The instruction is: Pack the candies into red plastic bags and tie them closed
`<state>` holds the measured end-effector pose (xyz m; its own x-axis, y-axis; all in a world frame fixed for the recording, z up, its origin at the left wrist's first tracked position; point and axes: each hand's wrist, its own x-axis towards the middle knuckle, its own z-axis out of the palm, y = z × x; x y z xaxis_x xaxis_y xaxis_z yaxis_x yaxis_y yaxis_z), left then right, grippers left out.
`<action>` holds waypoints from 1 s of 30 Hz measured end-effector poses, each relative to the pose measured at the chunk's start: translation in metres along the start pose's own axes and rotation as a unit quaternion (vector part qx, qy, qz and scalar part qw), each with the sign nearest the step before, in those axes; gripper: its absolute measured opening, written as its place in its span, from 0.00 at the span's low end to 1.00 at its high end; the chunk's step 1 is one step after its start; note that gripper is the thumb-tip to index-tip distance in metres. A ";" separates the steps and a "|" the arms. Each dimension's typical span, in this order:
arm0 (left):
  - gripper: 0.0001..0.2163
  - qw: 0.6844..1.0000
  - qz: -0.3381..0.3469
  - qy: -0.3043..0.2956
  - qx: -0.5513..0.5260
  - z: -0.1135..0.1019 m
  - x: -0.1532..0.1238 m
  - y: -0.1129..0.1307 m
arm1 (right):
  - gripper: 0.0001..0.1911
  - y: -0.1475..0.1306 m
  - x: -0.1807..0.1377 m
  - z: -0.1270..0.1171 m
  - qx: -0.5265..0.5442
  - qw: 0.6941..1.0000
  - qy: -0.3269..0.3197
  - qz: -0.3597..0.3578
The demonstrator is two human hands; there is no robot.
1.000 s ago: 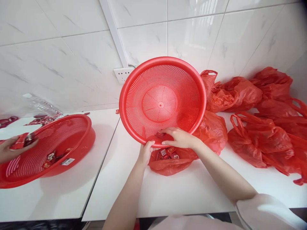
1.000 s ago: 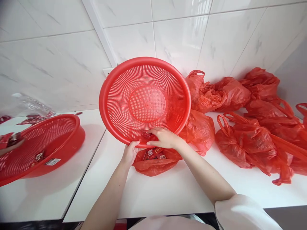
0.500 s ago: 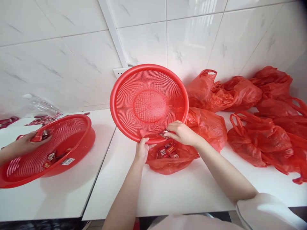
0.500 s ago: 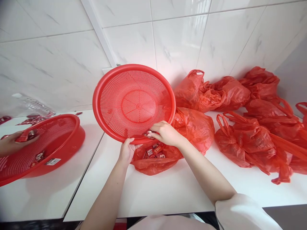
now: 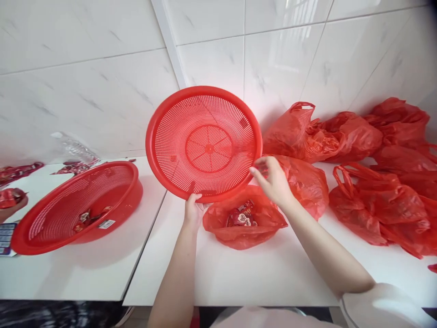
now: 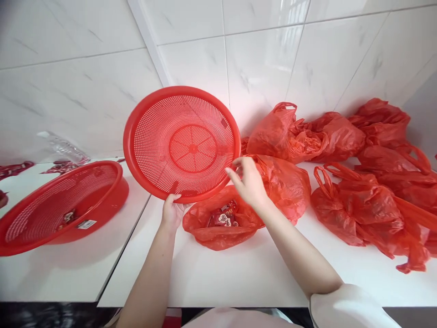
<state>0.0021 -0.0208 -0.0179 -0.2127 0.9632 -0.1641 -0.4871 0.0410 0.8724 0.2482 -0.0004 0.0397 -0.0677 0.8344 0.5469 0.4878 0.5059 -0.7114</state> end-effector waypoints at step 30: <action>0.16 0.902 0.202 0.382 0.005 -0.029 0.017 0.016 | 0.13 0.026 0.021 -0.045 0.334 0.899 0.058 0.277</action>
<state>-0.0334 -0.0112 -0.0204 -0.8951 0.4350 -0.0978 -0.2320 -0.2671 0.9353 0.2989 0.0207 0.0530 0.1343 0.9901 0.0407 -0.2160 0.0693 -0.9739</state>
